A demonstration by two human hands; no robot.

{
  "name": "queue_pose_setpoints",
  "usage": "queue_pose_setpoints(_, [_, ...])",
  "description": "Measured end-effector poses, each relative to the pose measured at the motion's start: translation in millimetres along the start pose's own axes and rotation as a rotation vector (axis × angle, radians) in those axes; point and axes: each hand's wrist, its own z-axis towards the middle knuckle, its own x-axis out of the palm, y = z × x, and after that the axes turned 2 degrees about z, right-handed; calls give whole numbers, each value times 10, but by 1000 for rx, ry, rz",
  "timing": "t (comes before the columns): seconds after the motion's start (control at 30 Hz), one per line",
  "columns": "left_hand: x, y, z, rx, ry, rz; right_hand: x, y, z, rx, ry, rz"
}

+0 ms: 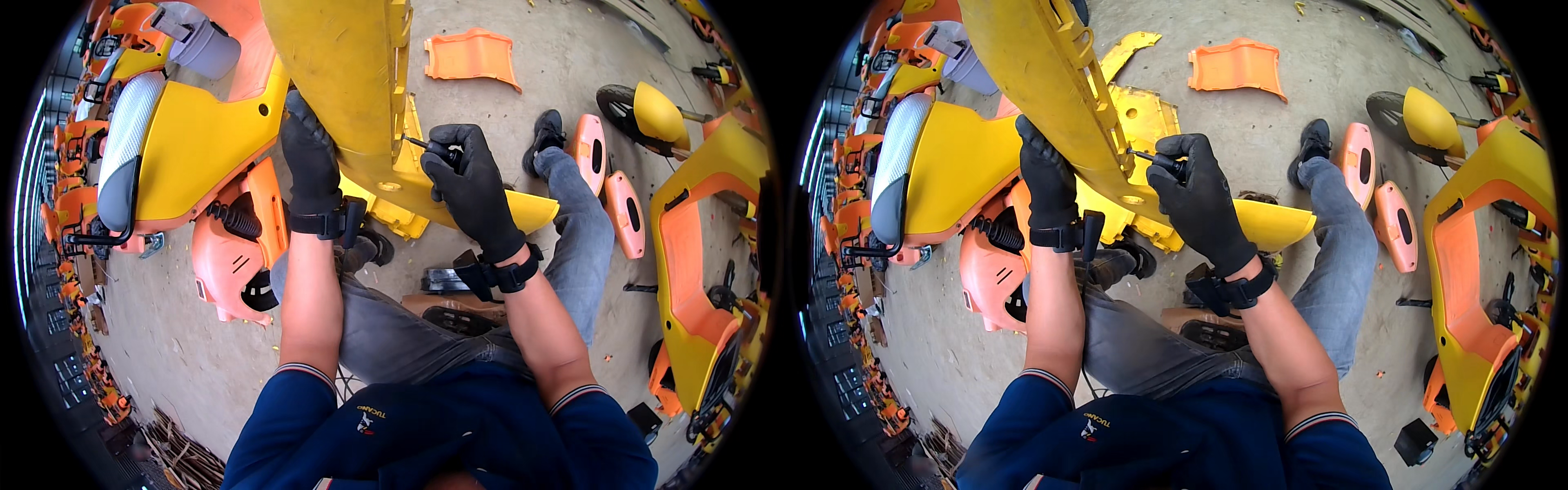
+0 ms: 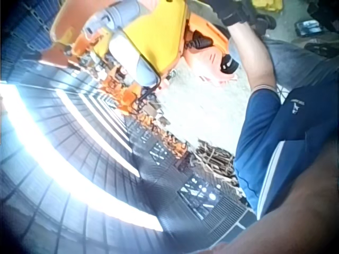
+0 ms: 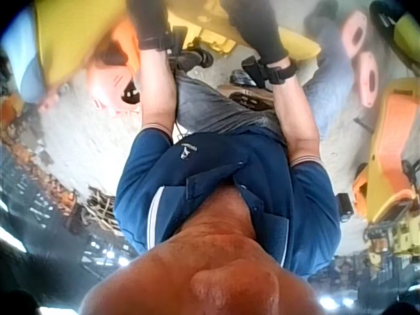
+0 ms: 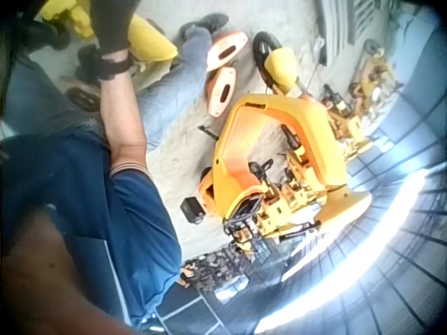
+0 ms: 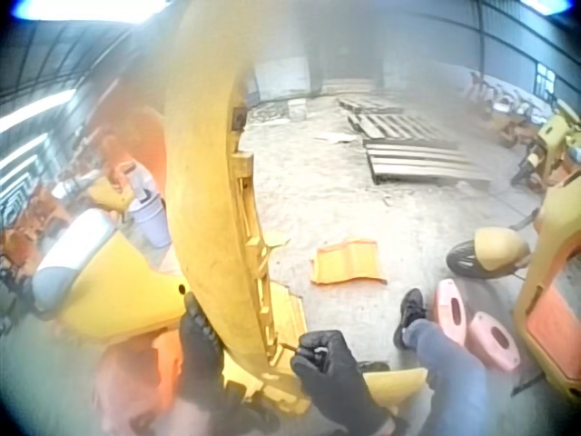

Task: The person sits on the floor and uses a screwdriver to remove screws from a yellow scooter body panel. They then pick up an orange panel and align it with the yellow one, appearing to prepare for assembly.

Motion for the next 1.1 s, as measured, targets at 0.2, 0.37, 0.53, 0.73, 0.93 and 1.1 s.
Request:
queue_pose_setpoints(0.2, [63, -70, -9, 7, 0, -19, -59, 19, 16, 99, 48, 26])
queue_pose_setpoints(0.37, [53, -66, -21, 3, 3, -3, -103, 124, 44, 296, 79, 118])
queue_pose_setpoints(0.53, [1, 35, -17, 75, 4, 97, -54, 71, -3, 17, 35, -127])
queue_pose_setpoints(0.73, [-51, 58, -22, 14, -3, -10, -192, 139, 78, 263, 152, -41])
queue_pose_setpoints(0.93, [30, -4, -8, 16, 9, -30, -141, 66, 51, 192, 61, 13])
queue_pose_setpoints(1.1, [59, -29, -8, 5, -16, 4, -170, 48, 40, 26, 59, -116])
